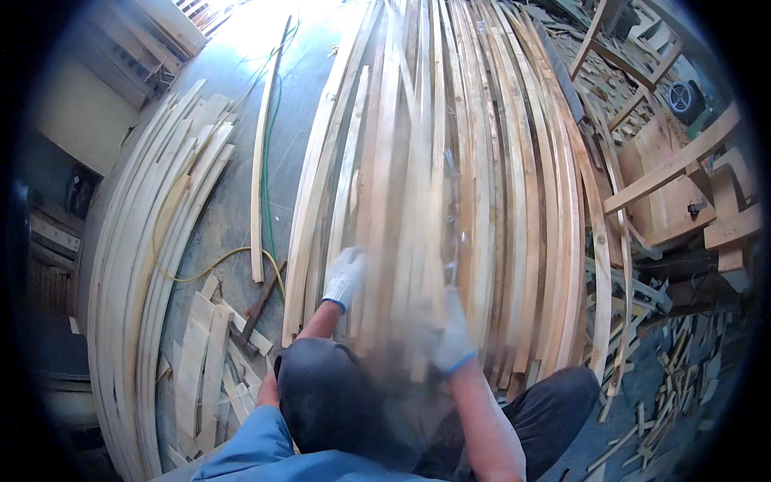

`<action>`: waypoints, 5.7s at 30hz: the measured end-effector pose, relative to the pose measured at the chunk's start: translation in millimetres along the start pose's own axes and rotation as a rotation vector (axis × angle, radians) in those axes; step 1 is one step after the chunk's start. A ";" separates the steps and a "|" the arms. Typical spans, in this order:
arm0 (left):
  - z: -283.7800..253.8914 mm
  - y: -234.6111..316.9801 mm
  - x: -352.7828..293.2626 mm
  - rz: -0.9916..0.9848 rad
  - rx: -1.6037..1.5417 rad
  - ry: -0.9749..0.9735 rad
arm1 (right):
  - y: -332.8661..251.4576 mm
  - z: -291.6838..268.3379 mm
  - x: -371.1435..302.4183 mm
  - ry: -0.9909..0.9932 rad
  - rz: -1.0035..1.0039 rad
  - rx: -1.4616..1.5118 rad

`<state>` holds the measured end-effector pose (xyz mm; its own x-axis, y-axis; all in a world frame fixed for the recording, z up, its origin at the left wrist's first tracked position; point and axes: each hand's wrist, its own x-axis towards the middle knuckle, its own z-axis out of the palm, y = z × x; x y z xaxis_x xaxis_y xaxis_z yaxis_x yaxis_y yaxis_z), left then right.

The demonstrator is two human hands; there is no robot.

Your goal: The person selects and sorts thin wooden strips, then uses a table saw to cut them into shorter pieces. They stack the cut pieces and later use a hammer to split a small block of wood.

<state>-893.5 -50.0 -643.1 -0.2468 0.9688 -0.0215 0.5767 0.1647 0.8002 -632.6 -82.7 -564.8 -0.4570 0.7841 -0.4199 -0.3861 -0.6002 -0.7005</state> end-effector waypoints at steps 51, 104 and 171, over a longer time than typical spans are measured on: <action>-13.8 83.4 -29.5 0.073 -0.154 -0.204 | 96.6 -75.9 51.7 0.117 -0.344 -0.602; 6.4 13.1 -8.4 0.107 0.281 -0.141 | 124.1 -66.3 33.7 0.100 -0.252 -1.200; 73.0 -36.0 -9.7 -0.496 0.035 -0.176 | -148.6 -26.1 -77.7 0.410 0.344 -0.336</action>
<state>-855.0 -51.8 -715.5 -0.3640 0.7887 -0.4954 0.4502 0.6146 0.6477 -518.8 -50.3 -443.1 -0.1403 0.5919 -0.7937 0.0318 -0.7986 -0.6011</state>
